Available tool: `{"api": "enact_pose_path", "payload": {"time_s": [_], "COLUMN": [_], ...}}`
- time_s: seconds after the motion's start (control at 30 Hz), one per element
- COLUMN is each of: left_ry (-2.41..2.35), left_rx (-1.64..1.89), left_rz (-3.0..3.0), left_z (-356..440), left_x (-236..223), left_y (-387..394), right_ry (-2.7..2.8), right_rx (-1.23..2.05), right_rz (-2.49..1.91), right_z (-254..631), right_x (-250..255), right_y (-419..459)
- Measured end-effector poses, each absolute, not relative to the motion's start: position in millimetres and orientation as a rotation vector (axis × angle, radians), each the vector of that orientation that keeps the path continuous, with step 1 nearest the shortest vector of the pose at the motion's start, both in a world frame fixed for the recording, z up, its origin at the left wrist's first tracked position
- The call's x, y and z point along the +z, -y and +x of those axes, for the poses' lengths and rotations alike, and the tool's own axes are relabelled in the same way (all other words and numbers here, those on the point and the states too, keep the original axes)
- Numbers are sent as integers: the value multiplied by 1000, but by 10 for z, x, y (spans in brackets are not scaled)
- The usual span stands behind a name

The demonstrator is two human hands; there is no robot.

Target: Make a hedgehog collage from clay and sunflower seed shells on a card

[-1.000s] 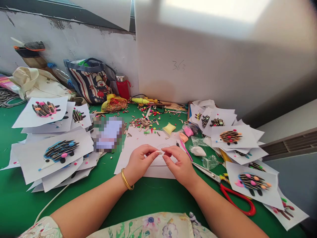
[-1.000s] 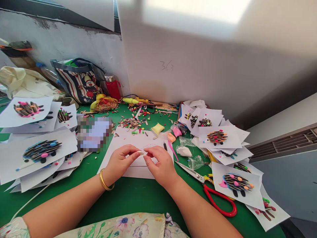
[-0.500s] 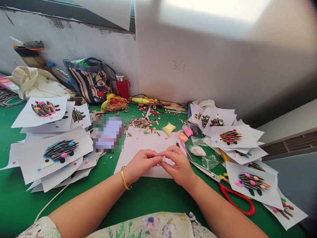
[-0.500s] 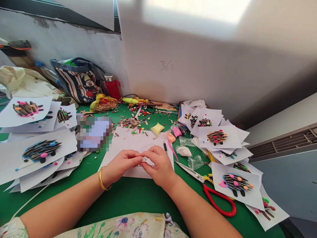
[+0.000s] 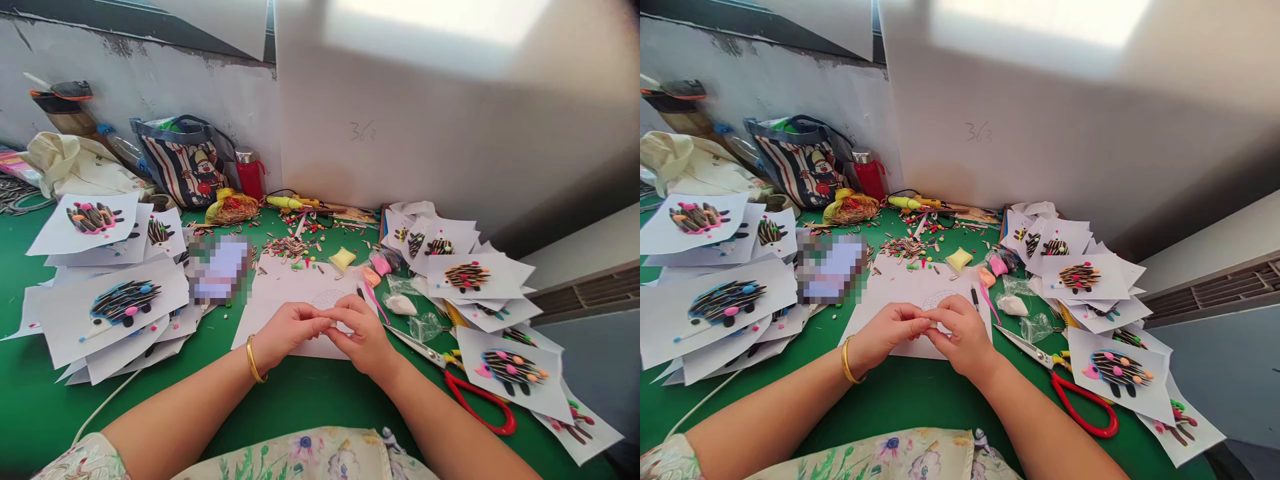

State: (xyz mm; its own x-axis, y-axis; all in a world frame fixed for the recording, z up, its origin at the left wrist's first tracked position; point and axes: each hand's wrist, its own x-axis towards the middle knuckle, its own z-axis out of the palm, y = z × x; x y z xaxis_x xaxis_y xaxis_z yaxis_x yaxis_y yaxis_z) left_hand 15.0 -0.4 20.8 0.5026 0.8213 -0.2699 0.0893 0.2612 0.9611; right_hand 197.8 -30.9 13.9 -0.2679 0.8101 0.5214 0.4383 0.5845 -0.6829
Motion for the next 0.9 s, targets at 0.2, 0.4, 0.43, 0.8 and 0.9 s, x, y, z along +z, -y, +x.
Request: {"api": "enact_pose_path", "payload": {"time_s": [0.2,0.4,0.43,0.8,0.9], "left_ry": [-935,-957,-971,-1006,-1039], "left_rx": [641,677,699,861,905], "left_rz": [1238,1287,1311,1728,1801], "left_z": [140,139,137,136,138], "left_x": [236,206,202,152,148], "left_y": [4,3,-1,10,18], "right_ry": [1902,1881,1866,1752,1764], "right_rx": [499,540,568,586,623], "right_rz": [-1000,-1025,-1034,-1142,-1138], "right_z": [2004,2028,2036,2012,2025], "right_x": [150,142,140,208,199], "right_y": [301,295,294,293,289]}}
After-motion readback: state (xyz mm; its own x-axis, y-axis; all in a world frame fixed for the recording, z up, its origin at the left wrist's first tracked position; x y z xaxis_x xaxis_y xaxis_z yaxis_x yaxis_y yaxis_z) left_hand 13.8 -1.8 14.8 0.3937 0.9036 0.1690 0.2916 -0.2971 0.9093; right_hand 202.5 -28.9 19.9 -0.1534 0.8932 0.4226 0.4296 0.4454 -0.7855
